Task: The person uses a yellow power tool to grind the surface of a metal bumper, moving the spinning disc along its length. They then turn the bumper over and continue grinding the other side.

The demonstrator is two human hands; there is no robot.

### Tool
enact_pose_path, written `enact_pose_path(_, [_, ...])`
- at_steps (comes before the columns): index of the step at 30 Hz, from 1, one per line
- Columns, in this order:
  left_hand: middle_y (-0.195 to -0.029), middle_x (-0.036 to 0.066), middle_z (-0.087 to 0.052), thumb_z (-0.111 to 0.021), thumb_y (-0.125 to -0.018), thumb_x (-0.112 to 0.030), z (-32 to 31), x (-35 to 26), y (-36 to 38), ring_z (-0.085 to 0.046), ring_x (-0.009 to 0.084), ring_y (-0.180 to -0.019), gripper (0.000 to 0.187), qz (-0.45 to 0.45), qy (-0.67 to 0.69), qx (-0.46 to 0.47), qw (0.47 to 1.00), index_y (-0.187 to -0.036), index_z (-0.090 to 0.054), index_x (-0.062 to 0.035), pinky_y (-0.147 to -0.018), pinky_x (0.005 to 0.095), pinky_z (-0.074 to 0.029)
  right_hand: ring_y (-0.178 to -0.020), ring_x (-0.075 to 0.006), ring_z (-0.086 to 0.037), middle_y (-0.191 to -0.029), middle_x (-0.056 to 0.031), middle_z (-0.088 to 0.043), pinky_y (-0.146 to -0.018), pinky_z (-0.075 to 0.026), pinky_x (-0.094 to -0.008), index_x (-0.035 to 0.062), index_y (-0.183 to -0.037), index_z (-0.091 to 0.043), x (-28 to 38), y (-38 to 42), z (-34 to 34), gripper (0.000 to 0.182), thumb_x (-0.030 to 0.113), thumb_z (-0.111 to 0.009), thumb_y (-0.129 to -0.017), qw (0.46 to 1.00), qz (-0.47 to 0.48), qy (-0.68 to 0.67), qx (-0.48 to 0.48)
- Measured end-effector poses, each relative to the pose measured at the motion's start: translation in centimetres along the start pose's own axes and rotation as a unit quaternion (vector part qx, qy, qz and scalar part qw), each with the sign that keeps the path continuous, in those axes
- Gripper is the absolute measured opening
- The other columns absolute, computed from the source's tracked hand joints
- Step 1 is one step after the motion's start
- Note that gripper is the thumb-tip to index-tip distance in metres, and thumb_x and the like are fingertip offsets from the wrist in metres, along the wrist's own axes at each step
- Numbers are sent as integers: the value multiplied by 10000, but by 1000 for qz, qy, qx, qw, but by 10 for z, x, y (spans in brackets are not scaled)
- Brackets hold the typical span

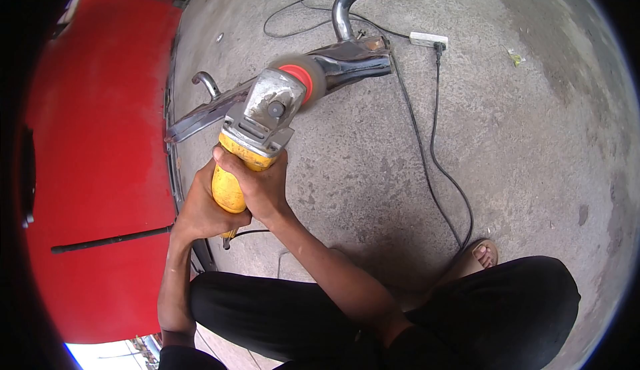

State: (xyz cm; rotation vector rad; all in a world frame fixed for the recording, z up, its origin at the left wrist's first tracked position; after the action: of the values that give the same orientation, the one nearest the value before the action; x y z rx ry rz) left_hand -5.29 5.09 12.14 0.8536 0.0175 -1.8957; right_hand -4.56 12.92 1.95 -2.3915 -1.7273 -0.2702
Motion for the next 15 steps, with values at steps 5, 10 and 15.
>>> enact_pose_path(5, [-1118, 122, -681, -866, -588, 9, 0, -2, 0, -681, 217, -1030, 863, -4, -6, -4, 1000, -1380, -522, 4, -954, 363, -553, -1000, -208, -710, -1026, -135, -725, -919, -570, -366, 24, -1223, -617, 1, 0, -1, 343, 96, -747, -914, 1000, 3, -1, 0])
enact_pose_path(10, [-1083, 119, -690, -861, -591, 9, 0, -3, 1, -684, 213, -1011, 853, 3, -9, -6, 1000, -1373, -520, 3, -938, 359, -557, -998, -208, -709, -1017, -130, -721, -914, -571, -367, 27, -1221, -616, 2, 1, -1, 342, 95, -746, -912, 1000, -2, -4, -2])
enact_pose_path(15, [-1089, 121, -687, -859, -592, 10, 0, -2, 1, -678, 206, -1016, 870, 0, -8, -5, 1000, -1389, -510, 3, -942, 353, -552, -996, -208, -708, -1018, -130, -721, -915, -571, -367, 27, -1224, -613, 3, 1, -2, 348, 90, -748, -910, 1000, 4, -1, -2])
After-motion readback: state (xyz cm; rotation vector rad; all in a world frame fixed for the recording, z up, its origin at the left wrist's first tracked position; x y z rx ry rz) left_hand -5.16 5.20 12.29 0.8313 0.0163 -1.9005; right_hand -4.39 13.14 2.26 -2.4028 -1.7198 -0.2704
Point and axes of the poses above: each hand's wrist, its own y-axis away from the middle knuckle, its own z-axis out of the back of the hand, x = y × z, the point moved 3 cm from there along -y, towards the middle knuckle
